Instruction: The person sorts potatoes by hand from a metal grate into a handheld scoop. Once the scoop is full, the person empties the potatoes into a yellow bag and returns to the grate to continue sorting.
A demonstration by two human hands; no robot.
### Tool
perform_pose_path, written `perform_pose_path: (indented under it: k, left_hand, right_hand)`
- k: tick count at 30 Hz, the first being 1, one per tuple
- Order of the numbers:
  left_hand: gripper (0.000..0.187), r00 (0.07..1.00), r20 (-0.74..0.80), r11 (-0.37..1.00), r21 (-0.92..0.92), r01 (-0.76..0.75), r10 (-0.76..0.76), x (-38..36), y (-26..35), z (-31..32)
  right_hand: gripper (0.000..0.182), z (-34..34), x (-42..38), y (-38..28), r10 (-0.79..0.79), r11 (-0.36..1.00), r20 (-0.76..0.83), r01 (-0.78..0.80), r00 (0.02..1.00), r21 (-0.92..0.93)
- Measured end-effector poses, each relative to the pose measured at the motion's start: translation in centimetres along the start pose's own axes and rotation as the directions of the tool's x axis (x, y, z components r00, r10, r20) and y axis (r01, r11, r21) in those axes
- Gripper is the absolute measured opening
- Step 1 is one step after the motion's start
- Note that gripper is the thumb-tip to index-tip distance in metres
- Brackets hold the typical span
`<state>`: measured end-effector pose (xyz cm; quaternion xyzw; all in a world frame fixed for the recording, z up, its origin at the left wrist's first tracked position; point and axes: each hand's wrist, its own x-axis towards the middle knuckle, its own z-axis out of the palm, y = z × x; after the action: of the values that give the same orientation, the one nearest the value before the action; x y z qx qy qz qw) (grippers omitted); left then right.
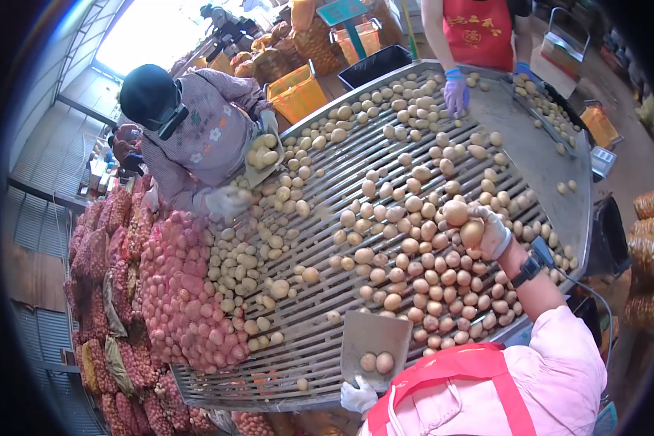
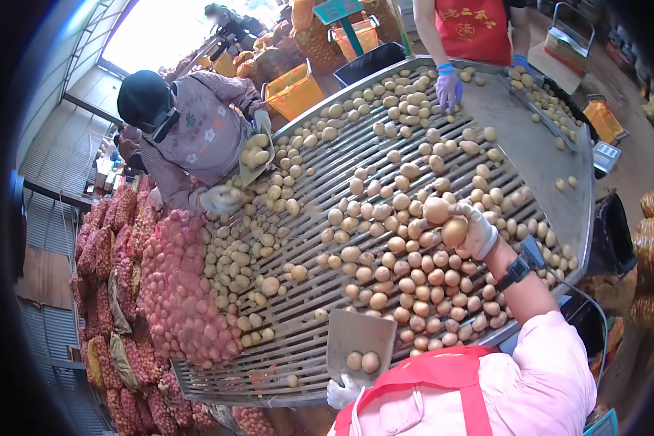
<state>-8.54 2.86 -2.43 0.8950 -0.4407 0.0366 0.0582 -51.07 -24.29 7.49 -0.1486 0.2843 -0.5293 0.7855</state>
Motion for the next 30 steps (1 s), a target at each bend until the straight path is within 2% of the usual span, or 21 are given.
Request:
perform_pose_path:
  k: [2, 4, 5, 6, 7, 8, 9, 10, 11, 12, 13, 14, 15, 17, 18, 19, 20, 22, 24, 27, 30]
  left_hand:
    - [0.039, 0.998, 0.030, 0.998, 0.034, 0.048, -0.049, -0.1, 0.2, -0.2]
    - [0.042, 0.997, 0.067, 0.999, 0.001, 0.046, -0.046, 0.0, 0.6, -1.3]
    - [0.043, 0.985, 0.164, 0.997, -0.050, 0.054, -0.045, 0.4, 0.3, -1.9]
    - [0.044, 0.965, 0.260, 0.993, -0.101, 0.068, -0.040, 0.7, -0.3, -2.3]
    - [0.045, 0.956, 0.293, 0.965, -0.252, 0.074, 0.003, 1.1, -1.3, -2.4]
    - [0.040, 0.974, 0.228, 0.920, -0.382, 0.086, 0.004, 1.5, -1.8, -3.0]
    - [0.035, 0.977, 0.214, 0.810, -0.569, 0.139, -0.017, 2.1, -3.0, -2.3]
    - [0.033, 0.970, 0.245, 0.685, -0.704, 0.187, -0.013, 2.6, -1.3, -6.7]
    - [0.031, 0.960, 0.259, 0.606, -0.783, 0.142, 0.110, 2.9, -1.1, -8.1]
    - [0.030, 0.939, 0.082, 0.403, -0.913, -0.064, 0.335, 2.9, -0.9, -8.3]
    - [0.037, 0.827, 0.270, 0.074, -0.960, 0.270, 0.492, 2.8, -0.3, -10.3]
    - [0.045, 0.656, 0.439, -0.140, -0.757, 0.638, 0.614, 2.7, 0.3, -12.3]
    - [0.061, 0.547, 0.419, -0.173, -0.657, 0.734, 0.725, 2.3, 0.3, -12.3]
    - [0.065, 0.522, 0.343, -0.356, -0.443, 0.823, 0.781, 1.9, 0.6, -14.8]
    - [0.058, 0.445, 0.360, -0.380, -0.240, 0.893, 0.820, 1.5, 0.6, -13.6]
    - [0.053, 0.555, 0.284, -0.503, -0.239, 0.831, 0.782, 1.1, -0.4, -14.6]
    - [0.049, 0.657, 0.210, -0.617, -0.229, 0.753, 0.724, 0.7, -1.3, -15.9]
    - [0.042, 0.753, 0.190, -0.729, -0.190, 0.658, 0.630, 0.4, -4.3, -14.3]
    - [0.041, 0.863, 0.151, -0.842, -0.195, 0.503, 0.481, -0.7, -7.3, -11.3]
    - [0.048, 0.939, 0.160, -0.923, -0.195, 0.332, 0.304, -2.9, -15.3, -12.6]
    - [0.052, 0.941, 0.334, -0.919, -0.386, 0.083, -0.055, -9.0, -26.2, -14.7]
  right_hand:
    - [0.053, 0.3, -3.6, 1.2, 0.035, 0.984, 0.101, -0.052, 0.994, 0.170]
    - [0.052, 2.0, -6.2, 3.3, -0.007, 0.983, 0.009, 0.005, 1.000, 0.182]
    - [0.054, 2.2, -6.9, 4.5, 0.017, 0.977, 0.113, -0.041, 0.993, 0.209]
    - [0.054, 4.2, -8.1, 5.5, 0.011, 0.978, -0.027, -0.005, 1.000, 0.209]
    - [0.053, 5.6, -10.1, 6.7, -0.201, 0.959, -0.049, 0.187, 0.978, -0.211]
    - [0.051, 6.5, -9.7, 8.0, -0.085, 0.996, -0.007, 0.085, 0.996, -0.025]
    - [0.050, 7.4, -9.5, 9.3, 0.033, 0.988, 0.035, -0.038, 0.999, 0.151]
    - [0.049, 9.2, -9.9, 11.0, 0.042, 0.990, 0.061, -0.050, 0.997, 0.135]
    - [0.049, 10.2, -9.6, 13.1, 0.089, 0.978, 0.039, -0.095, 0.995, 0.188]
    - [0.048, 10.4, -9.5, 14.8, 0.111, 0.983, 0.266, -0.145, 0.958, 0.111]
    - [0.046, 12.9, -10.3, 16.6, 0.068, 0.991, 0.169, -0.048, 0.983, -0.123]
    - [0.048, 16.6, -11.3, 18.3, -0.041, 0.929, 0.213, 0.116, 0.976, -0.352]
    - [0.049, 18.7, -11.9, 20.0, 0.001, 0.846, 0.210, 0.111, 0.978, -0.521]
    - [0.052, 20.9, -13.1, 23.6, 0.061, 0.635, 0.272, 0.173, 0.960, -0.753]
    - [0.053, 21.9, -13.6, 25.1, 0.034, 0.407, 0.462, 0.410, 0.886, -0.816]
    - [0.054, 22.9, -14.0, 26.7, 0.004, 0.155, 0.632, 0.624, 0.775, -0.766]
    - [0.055, 23.7, -14.6, 27.9, 0.078, 0.077, 0.698, 0.694, 0.712, -0.716]
    - [0.057, 25.1, -15.3, 29.9, 0.230, 0.221, 0.690, 0.653, 0.687, -0.724]
    - [0.058, 26.7, -16.0, 31.4, 0.351, 0.509, 0.668, 0.464, 0.657, -0.725]
    - [0.048, 25.6, -15.2, 32.7, 0.393, 0.507, 0.458, 0.228, 0.797, -0.831]
    - [0.035, 25.1, -13.4, 32.5, 0.461, 0.619, 0.396, 0.033, 0.794, -0.785]
